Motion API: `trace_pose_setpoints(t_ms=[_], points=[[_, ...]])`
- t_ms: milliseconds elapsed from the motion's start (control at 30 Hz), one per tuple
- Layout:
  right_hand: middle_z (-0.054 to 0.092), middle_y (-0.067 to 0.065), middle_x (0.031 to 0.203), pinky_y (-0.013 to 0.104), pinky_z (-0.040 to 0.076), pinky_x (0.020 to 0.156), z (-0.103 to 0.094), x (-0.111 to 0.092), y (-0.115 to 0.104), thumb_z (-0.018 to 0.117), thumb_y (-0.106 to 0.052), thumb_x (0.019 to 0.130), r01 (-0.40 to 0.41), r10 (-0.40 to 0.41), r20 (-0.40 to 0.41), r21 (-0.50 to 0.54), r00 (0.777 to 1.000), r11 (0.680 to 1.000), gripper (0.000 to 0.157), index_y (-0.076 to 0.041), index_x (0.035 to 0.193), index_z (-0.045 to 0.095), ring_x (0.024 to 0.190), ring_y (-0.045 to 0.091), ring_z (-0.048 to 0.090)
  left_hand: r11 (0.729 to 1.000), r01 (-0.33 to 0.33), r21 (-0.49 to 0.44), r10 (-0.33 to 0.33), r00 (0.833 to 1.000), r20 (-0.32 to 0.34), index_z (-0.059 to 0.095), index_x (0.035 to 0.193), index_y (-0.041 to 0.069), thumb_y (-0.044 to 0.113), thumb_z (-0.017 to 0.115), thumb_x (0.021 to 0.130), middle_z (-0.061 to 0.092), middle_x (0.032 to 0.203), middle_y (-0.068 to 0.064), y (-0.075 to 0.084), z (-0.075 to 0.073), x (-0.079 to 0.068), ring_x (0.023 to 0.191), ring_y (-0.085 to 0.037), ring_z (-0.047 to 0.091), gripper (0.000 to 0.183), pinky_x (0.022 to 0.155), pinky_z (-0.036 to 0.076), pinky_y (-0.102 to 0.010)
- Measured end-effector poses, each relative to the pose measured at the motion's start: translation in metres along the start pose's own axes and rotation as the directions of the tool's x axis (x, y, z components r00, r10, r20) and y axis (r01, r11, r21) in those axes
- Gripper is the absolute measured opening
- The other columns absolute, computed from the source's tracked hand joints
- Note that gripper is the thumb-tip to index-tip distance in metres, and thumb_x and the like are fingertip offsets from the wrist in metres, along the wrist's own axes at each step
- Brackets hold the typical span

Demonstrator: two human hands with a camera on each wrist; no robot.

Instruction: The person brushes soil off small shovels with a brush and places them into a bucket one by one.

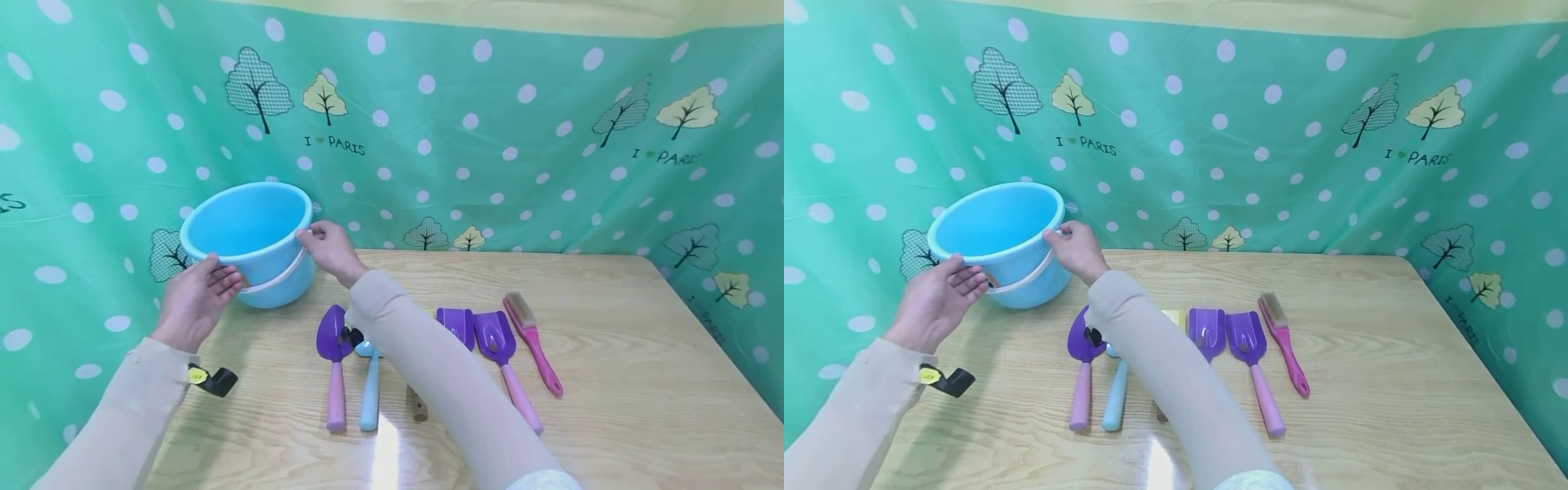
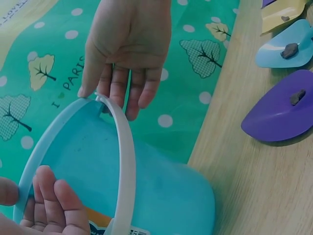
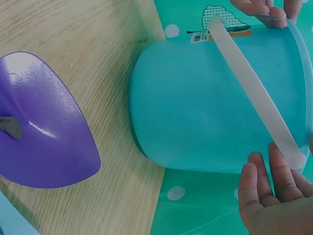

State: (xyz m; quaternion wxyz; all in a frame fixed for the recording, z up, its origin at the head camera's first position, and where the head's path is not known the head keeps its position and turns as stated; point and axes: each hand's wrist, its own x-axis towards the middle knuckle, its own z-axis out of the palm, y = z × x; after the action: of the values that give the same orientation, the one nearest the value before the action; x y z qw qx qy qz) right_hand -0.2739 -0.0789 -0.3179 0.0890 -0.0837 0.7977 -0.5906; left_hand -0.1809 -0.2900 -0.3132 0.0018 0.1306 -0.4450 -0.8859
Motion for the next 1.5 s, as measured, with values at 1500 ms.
trace_pose_setpoints(t_ms=[1500], points=[[0.063,0.002,0.095,0.03,0.052,0.078,-0.026,-0.012,0.019,0.061,-0.037,0.093,0.064,-0.067,0.032,0.092,0.997,0.994,0.045,-0.006,0.125,0.054,0.088,0.019,0.063,0.999,-0.003,0.038,-0.001,0.995,0.098,0.048,0.104,0.004,0.018,0.065,0.091,0.061,0.086,-0.009,-0.015,0.012,-0.004,0.08,-0.02,0.062,0.026,0.084,0.051,-0.031]])
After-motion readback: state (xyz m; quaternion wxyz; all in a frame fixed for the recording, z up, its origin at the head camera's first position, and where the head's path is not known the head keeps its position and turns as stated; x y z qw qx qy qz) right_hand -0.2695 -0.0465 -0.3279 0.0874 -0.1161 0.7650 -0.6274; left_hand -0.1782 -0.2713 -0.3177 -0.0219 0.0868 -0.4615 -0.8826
